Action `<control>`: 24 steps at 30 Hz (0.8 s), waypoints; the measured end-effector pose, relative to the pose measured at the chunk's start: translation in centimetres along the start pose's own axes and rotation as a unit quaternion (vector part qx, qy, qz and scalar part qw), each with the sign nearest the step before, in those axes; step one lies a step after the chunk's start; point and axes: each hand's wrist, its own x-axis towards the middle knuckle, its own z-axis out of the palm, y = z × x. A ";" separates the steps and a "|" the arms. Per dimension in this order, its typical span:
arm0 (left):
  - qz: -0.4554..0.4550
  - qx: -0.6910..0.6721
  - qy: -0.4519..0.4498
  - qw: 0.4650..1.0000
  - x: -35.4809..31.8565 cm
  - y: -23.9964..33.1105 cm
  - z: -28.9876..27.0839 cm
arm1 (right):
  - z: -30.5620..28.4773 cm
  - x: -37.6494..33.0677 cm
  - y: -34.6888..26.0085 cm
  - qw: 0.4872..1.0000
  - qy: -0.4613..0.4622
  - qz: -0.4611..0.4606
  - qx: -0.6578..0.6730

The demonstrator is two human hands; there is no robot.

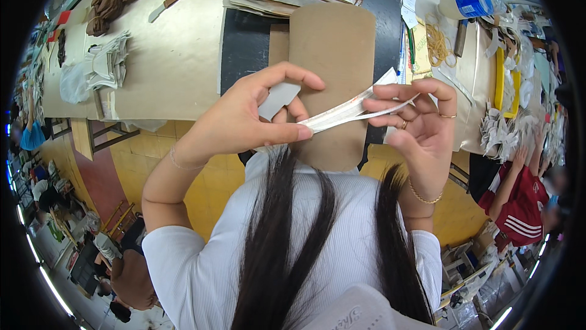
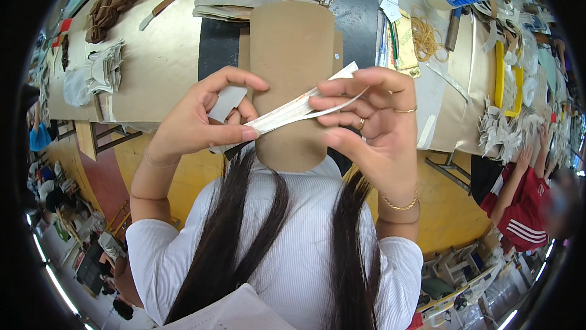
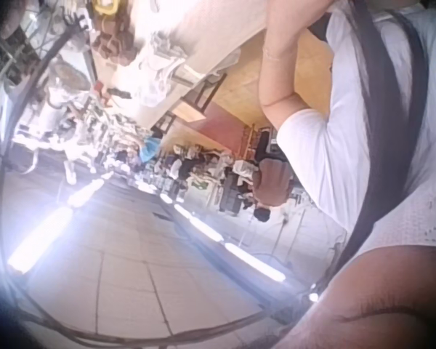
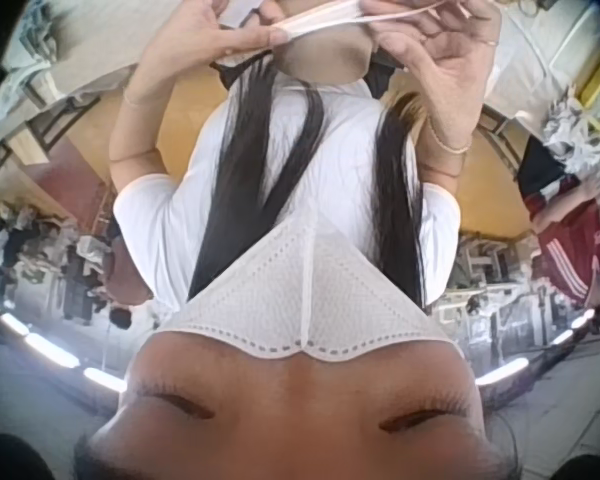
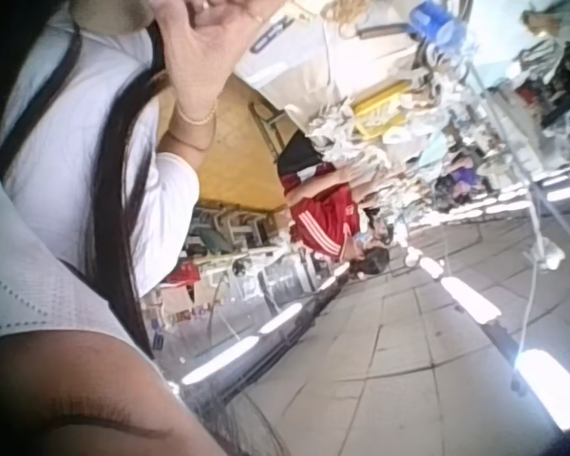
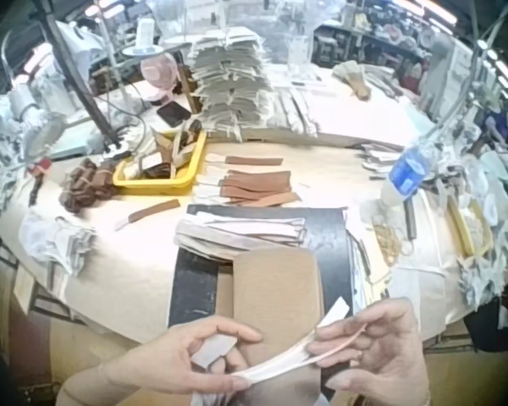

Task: The person repeatedly picks up white fabric strips, folds them, and places them on a brown cardboard template on the table. The person handles the strips one at a time, aligning and adjusting them against the template throughout the clip.

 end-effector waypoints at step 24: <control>0.050 0.007 0.036 0.998 -0.1 -0.9 0.6 | 1.0 1.2 -1.3 0.978 0.071 -0.043 -0.190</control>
